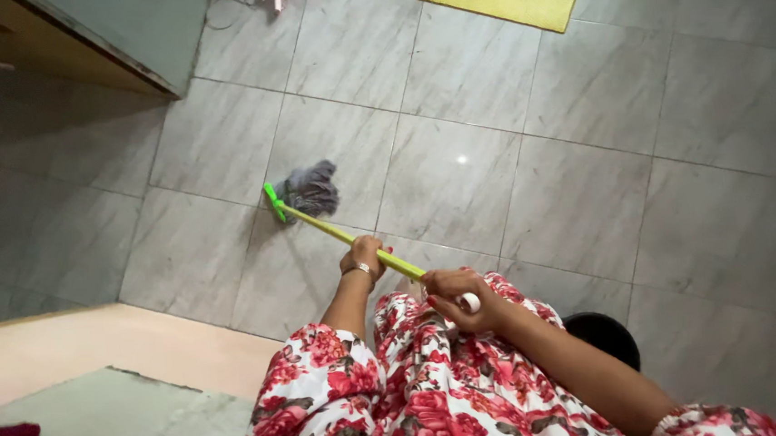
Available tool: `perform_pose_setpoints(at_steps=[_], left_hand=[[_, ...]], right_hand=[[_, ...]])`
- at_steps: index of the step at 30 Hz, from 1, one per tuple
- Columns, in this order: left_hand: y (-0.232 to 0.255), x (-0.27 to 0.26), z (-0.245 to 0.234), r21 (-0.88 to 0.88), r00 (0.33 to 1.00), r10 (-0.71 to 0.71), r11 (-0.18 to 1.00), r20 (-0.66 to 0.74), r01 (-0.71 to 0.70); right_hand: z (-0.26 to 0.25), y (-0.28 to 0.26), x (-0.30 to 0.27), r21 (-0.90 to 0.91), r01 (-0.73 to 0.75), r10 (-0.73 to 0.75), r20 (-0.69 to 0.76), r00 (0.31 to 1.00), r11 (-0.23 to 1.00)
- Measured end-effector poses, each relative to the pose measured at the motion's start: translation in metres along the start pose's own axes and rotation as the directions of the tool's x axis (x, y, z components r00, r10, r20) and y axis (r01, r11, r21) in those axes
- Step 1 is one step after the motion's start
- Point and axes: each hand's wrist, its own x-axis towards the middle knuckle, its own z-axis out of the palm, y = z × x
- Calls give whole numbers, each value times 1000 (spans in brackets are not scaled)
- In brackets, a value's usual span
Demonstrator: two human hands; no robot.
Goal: The person is mopping the floor using a mop.
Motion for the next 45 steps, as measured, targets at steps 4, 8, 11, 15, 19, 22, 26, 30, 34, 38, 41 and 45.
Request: perform_pose_setpoints(at_steps=[4,8,11,15,19,22,26,30,34,38,41,45], left_hand=[[21,4,-15,-22,993,31,999,112,-29],[83,-3,-2,-141,955,280,954,97,-265],[143,-20,15,-227,882,470,860,9,-456],[232,-56,33,-235,753,657,740,50,-630],[316,-98,55,-252,664,738,670,123,-698],[369,-117,86,-354,523,836,545,165,-760],[424,-130,134,-409,395,911,407,117,-817],[448,-138,165,-450,395,897,442,199,-776],[449,-130,196,-486,322,938,341,125,-805],[439,-121,202,-398,316,911,401,264,-825],[427,-137,192,-327,312,907,396,283,-858],[428,-154,160,-217,273,907,351,319,-911]], right_hand=[[-12,-5,-16,-91,-158,146,-129,981,983],[-44,-30,-54,194,-268,325,-395,859,944],[-63,-81,-90,196,-72,155,-448,880,978],[-66,-167,-131,44,-121,122,-617,778,992],[-56,-236,-158,-34,-167,78,-782,618,985],[-53,-274,-171,-217,-318,15,-805,594,923],[-63,-281,-188,-434,-515,2,-764,645,739],[-59,-253,-188,-483,-134,-237,-629,740,865],[-77,-237,-187,-487,-96,-188,-500,845,868],[-87,-222,-193,-503,-106,-117,-392,912,858],[-86,-228,-205,-465,-132,-87,-421,903,875],[-77,-252,-219,-297,-26,-169,-610,774,955]])
